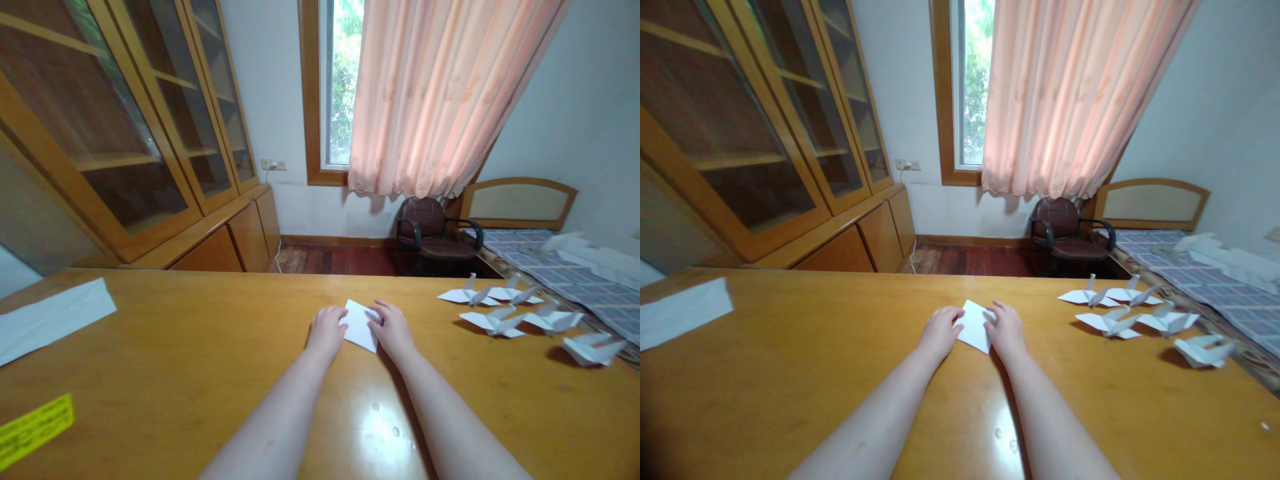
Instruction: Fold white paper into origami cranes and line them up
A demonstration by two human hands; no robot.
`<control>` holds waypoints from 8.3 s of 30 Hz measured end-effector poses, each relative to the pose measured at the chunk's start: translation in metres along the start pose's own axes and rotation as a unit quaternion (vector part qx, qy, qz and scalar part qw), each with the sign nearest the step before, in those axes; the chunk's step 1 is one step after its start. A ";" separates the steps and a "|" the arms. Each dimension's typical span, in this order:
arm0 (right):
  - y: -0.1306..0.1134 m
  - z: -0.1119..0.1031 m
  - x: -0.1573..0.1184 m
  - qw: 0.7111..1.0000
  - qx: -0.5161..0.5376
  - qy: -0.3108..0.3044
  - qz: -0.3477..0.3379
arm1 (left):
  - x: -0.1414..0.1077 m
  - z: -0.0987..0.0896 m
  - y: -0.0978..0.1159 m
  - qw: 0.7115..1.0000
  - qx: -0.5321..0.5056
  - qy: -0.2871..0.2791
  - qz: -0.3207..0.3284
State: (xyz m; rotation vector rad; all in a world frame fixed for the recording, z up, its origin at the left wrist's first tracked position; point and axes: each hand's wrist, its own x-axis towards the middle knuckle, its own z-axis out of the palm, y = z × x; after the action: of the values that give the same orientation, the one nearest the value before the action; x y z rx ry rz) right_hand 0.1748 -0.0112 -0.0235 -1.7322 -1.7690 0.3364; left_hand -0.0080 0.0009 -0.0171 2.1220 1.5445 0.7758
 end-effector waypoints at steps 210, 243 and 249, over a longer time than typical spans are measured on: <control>-0.010 -0.002 -0.002 0.997 0.044 -0.067 0.021 | -0.002 -0.012 0.012 0.996 0.057 -0.039 -0.049; -0.016 -0.007 -0.004 0.996 -0.032 -0.087 0.008 | -0.001 -0.009 0.009 0.989 0.131 -0.055 -0.051; -0.019 -0.008 -0.005 0.996 -0.026 -0.086 0.008 | 0.000 -0.011 0.011 0.987 0.130 -0.068 -0.063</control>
State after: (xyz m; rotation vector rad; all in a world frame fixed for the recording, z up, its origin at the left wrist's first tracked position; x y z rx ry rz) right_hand 0.1644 -0.0197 -0.0076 -1.8005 -1.9020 0.4620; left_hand -0.0069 -0.0027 -0.0022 2.1786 1.7649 0.3962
